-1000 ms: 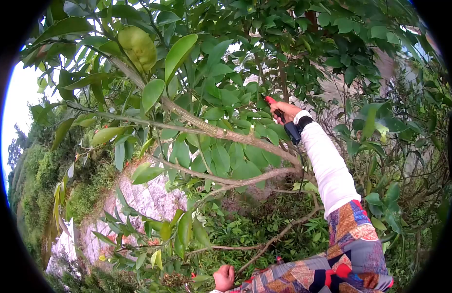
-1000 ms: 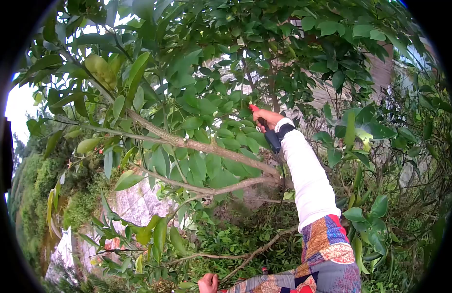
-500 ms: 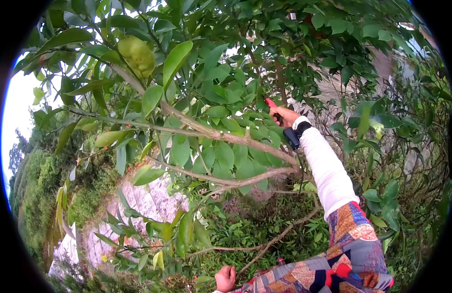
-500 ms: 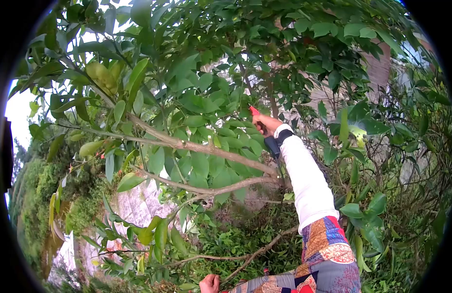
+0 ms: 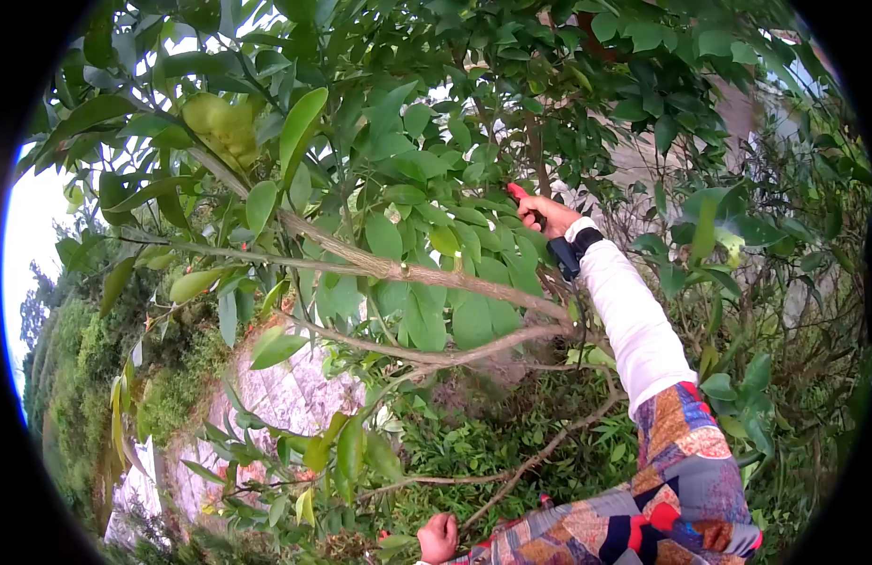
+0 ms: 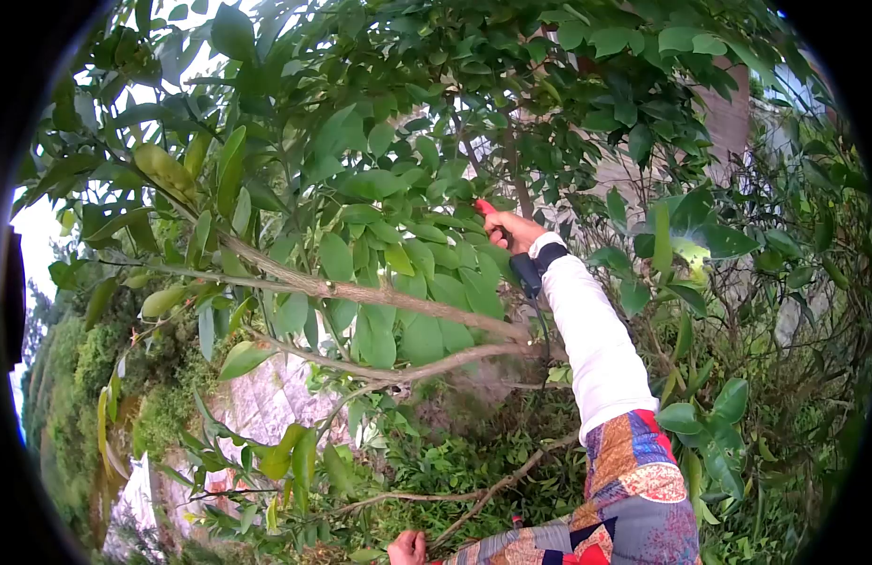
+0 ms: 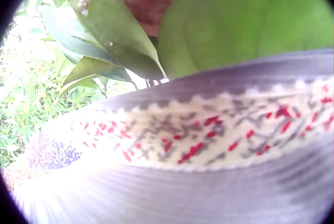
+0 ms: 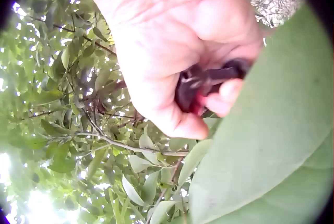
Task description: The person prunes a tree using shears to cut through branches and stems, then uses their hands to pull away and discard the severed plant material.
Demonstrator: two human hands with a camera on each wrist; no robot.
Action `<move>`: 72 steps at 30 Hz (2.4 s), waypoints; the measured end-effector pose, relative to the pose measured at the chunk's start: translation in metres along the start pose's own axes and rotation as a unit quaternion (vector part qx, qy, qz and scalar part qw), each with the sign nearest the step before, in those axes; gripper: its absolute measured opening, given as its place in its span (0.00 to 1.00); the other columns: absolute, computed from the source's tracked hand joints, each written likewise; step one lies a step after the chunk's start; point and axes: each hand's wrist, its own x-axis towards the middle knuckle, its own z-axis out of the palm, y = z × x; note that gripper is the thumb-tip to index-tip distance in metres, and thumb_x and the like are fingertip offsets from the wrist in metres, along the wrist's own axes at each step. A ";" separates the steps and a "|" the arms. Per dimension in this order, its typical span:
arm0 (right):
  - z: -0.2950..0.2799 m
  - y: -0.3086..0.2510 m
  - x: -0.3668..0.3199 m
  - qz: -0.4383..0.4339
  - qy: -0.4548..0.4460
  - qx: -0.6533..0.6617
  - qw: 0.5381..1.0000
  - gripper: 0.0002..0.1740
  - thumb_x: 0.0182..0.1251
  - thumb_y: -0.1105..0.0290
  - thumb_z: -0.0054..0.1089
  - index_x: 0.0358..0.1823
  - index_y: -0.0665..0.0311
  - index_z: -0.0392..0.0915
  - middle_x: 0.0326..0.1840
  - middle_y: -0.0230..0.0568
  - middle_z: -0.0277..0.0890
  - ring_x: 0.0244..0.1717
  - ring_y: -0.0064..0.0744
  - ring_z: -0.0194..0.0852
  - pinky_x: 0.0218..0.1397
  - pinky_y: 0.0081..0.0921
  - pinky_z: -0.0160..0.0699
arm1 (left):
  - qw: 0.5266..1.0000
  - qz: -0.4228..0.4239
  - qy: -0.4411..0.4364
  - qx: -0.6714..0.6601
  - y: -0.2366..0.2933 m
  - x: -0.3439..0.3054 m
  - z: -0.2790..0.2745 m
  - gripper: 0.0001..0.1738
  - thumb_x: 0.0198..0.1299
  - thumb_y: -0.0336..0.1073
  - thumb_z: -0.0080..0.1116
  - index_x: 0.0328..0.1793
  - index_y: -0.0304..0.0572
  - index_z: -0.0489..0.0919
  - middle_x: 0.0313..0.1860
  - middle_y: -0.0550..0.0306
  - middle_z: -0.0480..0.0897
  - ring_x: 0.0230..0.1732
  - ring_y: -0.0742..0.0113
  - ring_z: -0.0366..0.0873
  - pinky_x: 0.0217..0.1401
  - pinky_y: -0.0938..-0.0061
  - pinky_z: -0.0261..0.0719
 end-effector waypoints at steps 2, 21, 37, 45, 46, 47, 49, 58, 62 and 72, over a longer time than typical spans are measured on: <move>0.002 0.005 -0.008 0.002 0.052 -0.041 0.998 0.09 0.67 0.61 0.68 0.36 0.54 0.77 0.29 0.22 0.71 0.29 0.16 0.69 0.29 0.20 0.67 | 1.000 -0.011 -0.007 -0.015 -0.003 0.002 0.001 0.07 0.71 0.35 0.64 0.42 0.40 0.83 0.31 0.39 0.83 0.29 0.37 0.81 0.32 0.52 0.78; 0.026 -0.032 -0.100 0.053 -0.042 -0.094 0.993 0.17 0.68 0.64 0.60 0.55 0.60 0.76 0.33 0.29 0.75 0.30 0.23 0.73 0.37 0.27 0.76 | 0.999 0.028 -0.032 0.008 -0.013 0.012 0.001 0.10 0.69 0.33 0.63 0.33 0.37 0.82 0.30 0.39 0.82 0.31 0.36 0.82 0.34 0.52 0.80; 0.119 0.081 -0.351 -0.137 0.044 -0.026 0.989 0.38 0.50 0.65 0.68 0.65 0.66 0.67 0.43 0.31 0.69 0.39 0.25 0.71 0.44 0.25 0.73 | 0.998 0.038 -0.042 -0.025 -0.001 0.020 -0.006 0.10 0.69 0.33 0.64 0.35 0.36 0.83 0.31 0.40 0.83 0.33 0.37 0.83 0.35 0.52 0.80; 0.139 0.138 -0.356 0.134 -0.115 -0.050 0.983 0.31 0.61 0.64 0.63 0.66 0.60 0.69 0.47 0.24 0.69 0.45 0.18 0.67 0.49 0.18 0.68 | 0.997 0.054 -0.061 -0.020 -0.002 0.019 -0.008 0.07 0.69 0.33 0.65 0.37 0.37 0.84 0.34 0.41 0.85 0.35 0.38 0.84 0.37 0.54 0.82; 0.138 0.152 -0.340 0.120 -0.121 -0.065 0.983 0.34 0.62 0.64 0.62 0.72 0.60 0.67 0.49 0.25 0.69 0.45 0.19 0.67 0.49 0.19 0.69 | 0.996 0.059 -0.062 -0.018 0.001 0.020 -0.010 0.07 0.69 0.33 0.65 0.37 0.37 0.84 0.34 0.41 0.85 0.35 0.38 0.84 0.37 0.53 0.82; 0.143 0.160 -0.325 0.106 -0.129 -0.080 0.983 0.38 0.64 0.65 0.60 0.77 0.61 0.66 0.50 0.27 0.69 0.45 0.20 0.67 0.49 0.19 0.69 | 0.996 0.063 -0.064 -0.016 0.002 0.020 -0.011 0.08 0.69 0.32 0.64 0.37 0.37 0.84 0.34 0.41 0.85 0.35 0.38 0.84 0.38 0.53 0.82; 0.157 0.159 -0.292 0.033 -0.123 -0.085 0.988 0.53 0.68 0.66 0.54 0.93 0.55 0.38 0.56 0.35 0.67 0.41 0.26 0.66 0.51 0.24 0.71 | 0.996 0.060 -0.064 -0.019 0.000 0.019 -0.009 0.08 0.69 0.32 0.64 0.37 0.37 0.84 0.34 0.41 0.85 0.35 0.38 0.84 0.38 0.53 0.82; 0.176 0.122 -0.130 -0.057 -0.108 -0.115 0.986 0.54 0.70 0.61 0.54 0.93 0.53 0.36 0.48 0.32 0.70 0.40 0.24 0.68 0.50 0.24 0.70 | 0.998 0.041 -0.052 -0.009 0.003 0.015 -0.006 0.09 0.70 0.34 0.63 0.38 0.37 0.84 0.34 0.40 0.85 0.35 0.37 0.85 0.38 0.53 0.82; 0.180 0.108 -0.089 -0.081 -0.110 -0.069 0.988 0.42 0.71 0.58 0.57 0.83 0.64 0.56 0.41 0.31 0.71 0.37 0.22 0.69 0.45 0.24 0.69 | 0.999 0.031 -0.041 -0.008 0.012 0.015 -0.009 0.09 0.70 0.35 0.64 0.37 0.37 0.84 0.34 0.40 0.85 0.34 0.37 0.85 0.37 0.53 0.82; 0.175 0.141 -0.110 0.023 -0.063 -0.253 0.965 0.27 0.68 0.59 0.65 0.62 0.68 0.71 0.40 0.38 0.75 0.34 0.31 0.77 0.41 0.32 0.78 | 0.999 0.031 -0.043 -0.003 0.000 0.014 -0.003 0.10 0.69 0.34 0.64 0.36 0.37 0.84 0.33 0.40 0.84 0.33 0.36 0.84 0.36 0.52 0.81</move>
